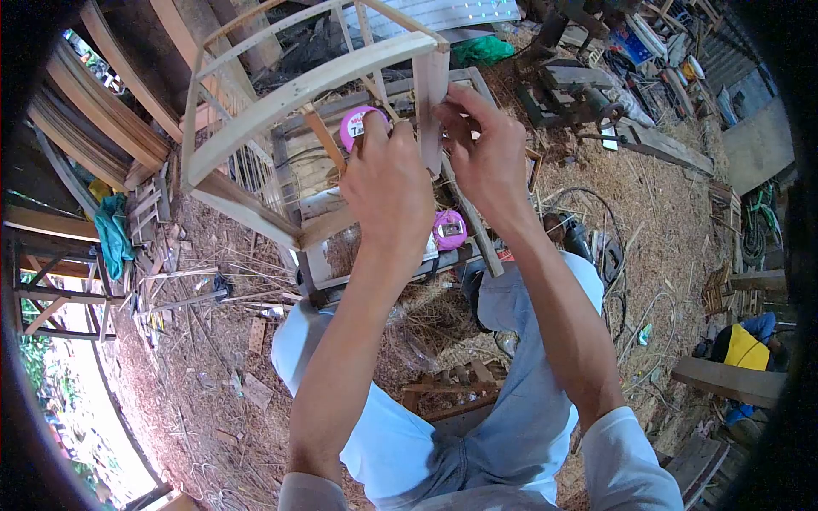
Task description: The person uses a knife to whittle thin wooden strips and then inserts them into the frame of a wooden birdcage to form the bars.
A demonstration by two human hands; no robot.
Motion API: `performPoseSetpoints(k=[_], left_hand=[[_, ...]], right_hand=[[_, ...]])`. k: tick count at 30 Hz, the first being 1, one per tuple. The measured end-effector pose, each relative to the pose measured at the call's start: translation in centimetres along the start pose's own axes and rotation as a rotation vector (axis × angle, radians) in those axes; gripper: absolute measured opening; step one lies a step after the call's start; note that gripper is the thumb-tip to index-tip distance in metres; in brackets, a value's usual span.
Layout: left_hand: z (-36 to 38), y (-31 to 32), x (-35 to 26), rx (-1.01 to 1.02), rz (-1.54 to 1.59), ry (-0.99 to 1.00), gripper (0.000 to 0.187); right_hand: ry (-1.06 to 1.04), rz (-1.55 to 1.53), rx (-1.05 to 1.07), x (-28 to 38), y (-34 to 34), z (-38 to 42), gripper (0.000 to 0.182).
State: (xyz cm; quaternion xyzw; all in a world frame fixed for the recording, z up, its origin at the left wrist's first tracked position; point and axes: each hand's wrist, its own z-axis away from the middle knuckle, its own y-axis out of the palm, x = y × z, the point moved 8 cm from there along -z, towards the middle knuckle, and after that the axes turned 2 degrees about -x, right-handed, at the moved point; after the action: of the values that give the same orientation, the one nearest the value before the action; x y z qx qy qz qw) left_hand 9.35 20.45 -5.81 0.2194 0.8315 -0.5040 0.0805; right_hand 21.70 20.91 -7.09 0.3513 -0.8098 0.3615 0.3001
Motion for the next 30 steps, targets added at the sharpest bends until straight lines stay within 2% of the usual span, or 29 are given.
performPoseSetpoints(k=[6, 8, 12, 14, 17, 26, 30], left_hand=[[0.1, 0.5, 0.4, 0.015, -0.015, -0.034, 0.026], [0.5, 0.0, -0.5, -0.151, 0.012, 0.141, 0.012], [0.5, -0.1, -0.6, -0.153, 0.008, 0.143, 0.01], [0.2, 0.5, 0.2, -0.033, 0.008, -0.024, 0.016], [0.1, 1.0, 0.6, -0.026, 0.044, -0.043, 0.015], [0.1, 1.6, 0.3, -0.035, -0.023, -0.042, 0.012], [0.3, 1.5, 0.1, -0.02, 0.027, -0.005, 0.012]], right_hand=[[-0.029, 0.028, -0.007, 0.4, -0.1, 0.1, 0.031], [-0.002, 0.029, 0.001, 0.2, 0.0, 0.1, 0.032], [0.001, 0.009, -0.011, 0.2, -0.1, -0.1, 0.028], [0.017, -0.024, 0.006, 0.0, 0.2, -0.3, 0.027], [-0.046, 0.052, 0.011, 0.4, 0.2, -0.1, 0.026], [0.031, 0.041, 0.066, -0.3, 0.3, 0.0, 0.025], [-0.039, 0.068, 0.057, -0.2, 0.1, -0.1, 0.028]])
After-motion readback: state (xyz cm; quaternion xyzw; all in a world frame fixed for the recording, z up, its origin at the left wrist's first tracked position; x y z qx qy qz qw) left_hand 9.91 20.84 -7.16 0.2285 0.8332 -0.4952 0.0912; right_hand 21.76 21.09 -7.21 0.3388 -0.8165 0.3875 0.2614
